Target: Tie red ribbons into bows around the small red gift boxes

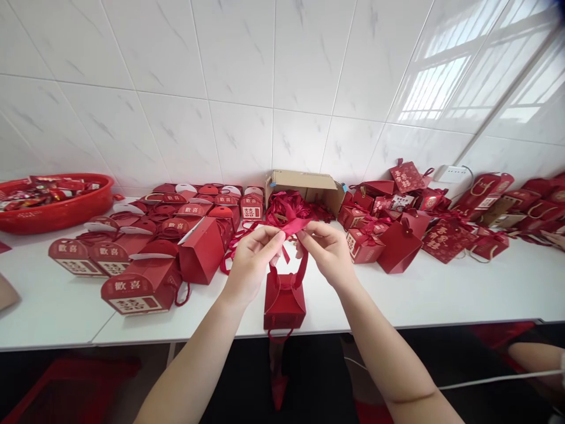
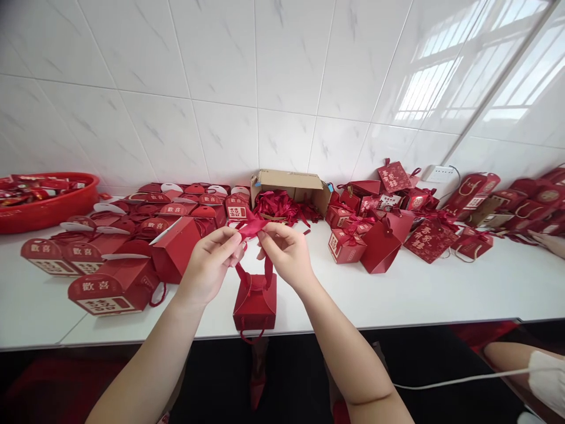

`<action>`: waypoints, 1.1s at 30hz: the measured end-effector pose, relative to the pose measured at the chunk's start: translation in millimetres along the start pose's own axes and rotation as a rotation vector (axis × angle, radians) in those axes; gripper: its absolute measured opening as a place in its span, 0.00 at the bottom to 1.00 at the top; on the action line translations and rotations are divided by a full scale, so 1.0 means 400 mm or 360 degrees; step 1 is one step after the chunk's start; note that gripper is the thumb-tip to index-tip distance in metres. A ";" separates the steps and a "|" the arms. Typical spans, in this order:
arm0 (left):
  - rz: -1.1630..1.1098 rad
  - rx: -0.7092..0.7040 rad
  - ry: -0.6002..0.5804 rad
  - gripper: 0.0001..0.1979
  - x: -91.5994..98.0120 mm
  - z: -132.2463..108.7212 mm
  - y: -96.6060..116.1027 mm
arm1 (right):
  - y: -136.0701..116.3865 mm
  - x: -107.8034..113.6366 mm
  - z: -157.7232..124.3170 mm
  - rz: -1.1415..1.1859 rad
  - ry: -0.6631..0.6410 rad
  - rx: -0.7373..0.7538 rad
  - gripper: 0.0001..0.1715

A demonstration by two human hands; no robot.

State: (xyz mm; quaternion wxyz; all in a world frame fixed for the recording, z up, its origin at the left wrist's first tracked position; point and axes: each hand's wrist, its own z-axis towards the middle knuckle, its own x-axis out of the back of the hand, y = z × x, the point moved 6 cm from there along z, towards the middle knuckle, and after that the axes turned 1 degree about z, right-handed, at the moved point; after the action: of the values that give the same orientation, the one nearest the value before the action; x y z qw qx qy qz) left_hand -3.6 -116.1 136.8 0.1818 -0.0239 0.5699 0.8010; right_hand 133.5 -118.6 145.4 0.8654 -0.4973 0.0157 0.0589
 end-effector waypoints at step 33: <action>0.0750 -0.0491 0.0100 0.19 0.017 -0.038 0.027 | 0.001 0.014 -0.048 -0.0729 -0.0012 0.0691 0.13</action>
State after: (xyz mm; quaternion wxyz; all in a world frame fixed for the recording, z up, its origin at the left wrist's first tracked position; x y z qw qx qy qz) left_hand -16.1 -131.5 139.6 -0.0330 0.0570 0.4366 0.8973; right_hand 139.6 -134.6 134.7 0.9422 -0.2914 -0.0877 -0.1404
